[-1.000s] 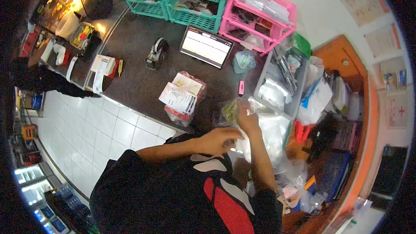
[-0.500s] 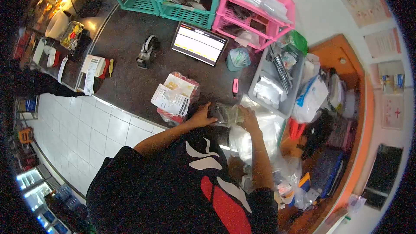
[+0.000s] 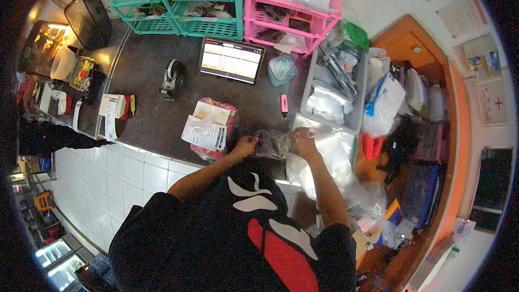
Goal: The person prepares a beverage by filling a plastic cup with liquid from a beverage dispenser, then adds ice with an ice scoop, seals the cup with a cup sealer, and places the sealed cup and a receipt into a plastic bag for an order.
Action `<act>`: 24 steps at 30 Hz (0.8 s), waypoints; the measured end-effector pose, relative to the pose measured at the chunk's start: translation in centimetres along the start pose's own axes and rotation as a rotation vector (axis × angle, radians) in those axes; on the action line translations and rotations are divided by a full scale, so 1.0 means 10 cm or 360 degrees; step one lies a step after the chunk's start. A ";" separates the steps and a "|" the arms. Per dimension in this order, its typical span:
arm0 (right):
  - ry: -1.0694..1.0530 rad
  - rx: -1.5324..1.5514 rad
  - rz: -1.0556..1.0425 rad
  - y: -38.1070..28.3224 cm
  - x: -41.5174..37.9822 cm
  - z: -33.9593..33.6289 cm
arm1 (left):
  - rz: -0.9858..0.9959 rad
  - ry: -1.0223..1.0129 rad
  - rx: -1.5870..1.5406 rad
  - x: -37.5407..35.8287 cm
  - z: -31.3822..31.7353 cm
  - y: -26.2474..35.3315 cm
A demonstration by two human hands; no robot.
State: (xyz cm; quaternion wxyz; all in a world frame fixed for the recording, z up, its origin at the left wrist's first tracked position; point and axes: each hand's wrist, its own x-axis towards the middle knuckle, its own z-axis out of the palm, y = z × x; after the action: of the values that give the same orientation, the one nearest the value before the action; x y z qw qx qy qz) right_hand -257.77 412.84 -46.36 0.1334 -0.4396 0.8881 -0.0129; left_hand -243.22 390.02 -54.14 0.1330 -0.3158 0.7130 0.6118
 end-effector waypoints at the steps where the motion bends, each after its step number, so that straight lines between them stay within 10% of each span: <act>1: -0.0018 0.0011 -0.0019 -0.07 0.01 -0.12 | 0.0038 0.0064 0.0035 0.01 -0.01 -0.07; 9: -0.0070 0.0585 0.0043 -0.05 -0.26 -1.00 | -0.0033 0.0787 0.0196 -0.34 -0.08 -0.08; 15: 0.0705 0.0793 0.0174 -0.09 -0.18 -2.10 | 0.0378 0.0845 0.0374 -0.33 0.00 -0.27; 20: 0.0254 0.0265 0.0092 -0.41 1.06 -1.29 | 0.0098 0.0686 0.0109 -0.56 -0.07 0.22; 24: 0.0012 0.0039 0.0201 -0.74 1.44 -0.79 | 0.0516 0.0699 0.0512 -0.38 0.00 -0.16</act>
State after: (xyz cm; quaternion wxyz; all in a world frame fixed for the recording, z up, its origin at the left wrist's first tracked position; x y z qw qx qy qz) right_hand -262.26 396.29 -40.98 0.1360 -0.3809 0.9144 -0.0170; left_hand -239.29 391.01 -53.20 -0.0753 -0.2976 0.8533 0.4216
